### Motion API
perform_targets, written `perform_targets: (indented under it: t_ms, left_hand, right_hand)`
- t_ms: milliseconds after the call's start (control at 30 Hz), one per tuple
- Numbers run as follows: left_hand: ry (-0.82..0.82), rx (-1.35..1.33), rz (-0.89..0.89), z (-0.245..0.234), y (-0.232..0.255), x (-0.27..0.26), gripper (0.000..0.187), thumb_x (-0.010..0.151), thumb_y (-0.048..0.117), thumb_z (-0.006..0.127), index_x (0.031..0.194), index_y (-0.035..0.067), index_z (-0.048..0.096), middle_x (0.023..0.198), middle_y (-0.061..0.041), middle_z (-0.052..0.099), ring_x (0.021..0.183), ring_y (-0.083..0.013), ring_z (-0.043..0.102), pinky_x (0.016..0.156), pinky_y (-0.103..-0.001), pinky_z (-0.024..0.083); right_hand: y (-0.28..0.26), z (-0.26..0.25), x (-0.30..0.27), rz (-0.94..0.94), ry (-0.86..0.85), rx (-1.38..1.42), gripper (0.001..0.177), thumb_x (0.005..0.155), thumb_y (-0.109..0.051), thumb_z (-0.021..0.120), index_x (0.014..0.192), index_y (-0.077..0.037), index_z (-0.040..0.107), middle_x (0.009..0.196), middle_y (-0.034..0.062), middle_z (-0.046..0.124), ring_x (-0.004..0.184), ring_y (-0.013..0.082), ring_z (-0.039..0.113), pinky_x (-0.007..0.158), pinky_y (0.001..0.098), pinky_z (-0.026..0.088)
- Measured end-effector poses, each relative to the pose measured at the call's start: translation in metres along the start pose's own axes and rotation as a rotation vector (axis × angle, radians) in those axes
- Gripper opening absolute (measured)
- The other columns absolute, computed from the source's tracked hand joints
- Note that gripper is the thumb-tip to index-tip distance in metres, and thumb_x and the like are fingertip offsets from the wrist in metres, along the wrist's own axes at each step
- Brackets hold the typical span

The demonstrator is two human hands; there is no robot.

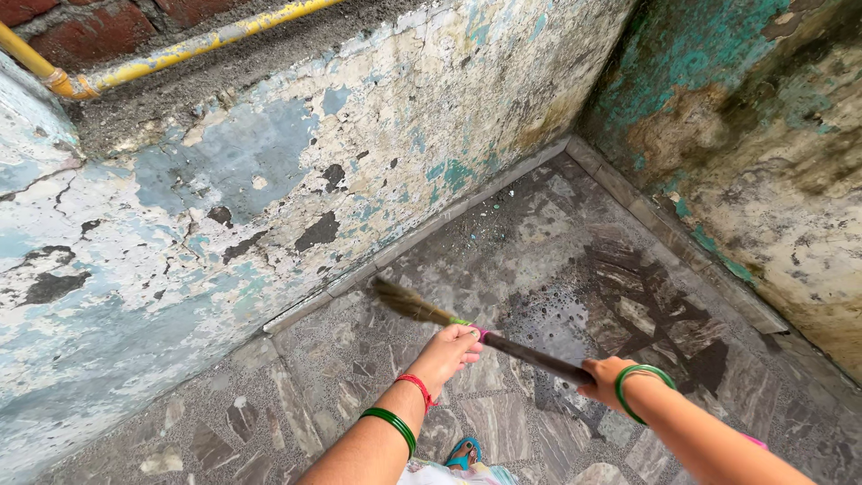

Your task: The person sweeps the floor of a balcony using a small broom, moving dust and debris along the base of the walls and into the corners.

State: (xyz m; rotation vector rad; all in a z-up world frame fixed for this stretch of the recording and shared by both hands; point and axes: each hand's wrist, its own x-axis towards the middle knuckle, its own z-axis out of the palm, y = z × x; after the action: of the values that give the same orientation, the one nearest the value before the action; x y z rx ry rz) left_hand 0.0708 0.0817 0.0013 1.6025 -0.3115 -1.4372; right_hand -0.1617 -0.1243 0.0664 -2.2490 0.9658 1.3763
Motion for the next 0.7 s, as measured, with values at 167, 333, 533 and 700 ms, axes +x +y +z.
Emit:
perform_targets:
  t_ms: [167, 333, 533, 700]
  left_hand:
    - [0.032, -0.072, 0.009, -0.009, -0.019, -0.012, 0.038, 0.097, 0.041, 0.060, 0.123, 0.013, 0.064, 0.117, -0.006, 0.072, 0.105, -0.0167, 0.068, 0.093, -0.035, 0.048]
    - [0.107, -0.079, -0.037, -0.039, -0.026, -0.034, 0.040, 0.097, 0.042, 0.058, 0.125, 0.014, 0.064, 0.120, -0.004, 0.072, 0.108, -0.0169, 0.068, 0.096, -0.036, 0.049]
    - [0.147, -0.086, -0.072, -0.048, -0.029, -0.041, 0.042, 0.097, 0.041, 0.056, 0.129, 0.014, 0.063, 0.124, -0.006, 0.071, 0.114, -0.0196, 0.069, 0.100, -0.037, 0.049]
    - [0.081, -0.091, -0.036, -0.031, -0.025, -0.023, 0.042, 0.096, 0.041, 0.059, 0.128, 0.013, 0.062, 0.122, -0.006, 0.072, 0.111, -0.0196, 0.069, 0.098, -0.036, 0.049]
  right_hand:
    - [-0.056, 0.027, 0.057, -0.162, 0.040, -0.132, 0.041, 0.101, -0.052, 0.059, 0.131, -0.024, 0.060, 0.107, 0.0031, 0.071, 0.102, 0.0245, 0.069, 0.087, 0.0455, 0.057]
    - [-0.030, 0.034, 0.116, -0.047, 0.049, 0.096, 0.044, 0.098, -0.047, 0.062, 0.134, -0.021, 0.059, 0.109, 0.0070, 0.074, 0.099, 0.0280, 0.075, 0.086, 0.0457, 0.062]
    - [0.014, 0.019, 0.121, 0.179, 0.206, 0.069, 0.051, 0.097, -0.053, 0.063, 0.138, -0.022, 0.061, 0.106, 0.0064, 0.076, 0.093, 0.0225, 0.074, 0.083, 0.0414, 0.061]
    - [0.022, -0.006, 0.022, 0.143, 0.024, 0.096, 0.056, 0.100, -0.052, 0.056, 0.148, -0.024, 0.046, 0.107, 0.0072, 0.075, 0.090, 0.0286, 0.083, 0.081, 0.0427, 0.066]
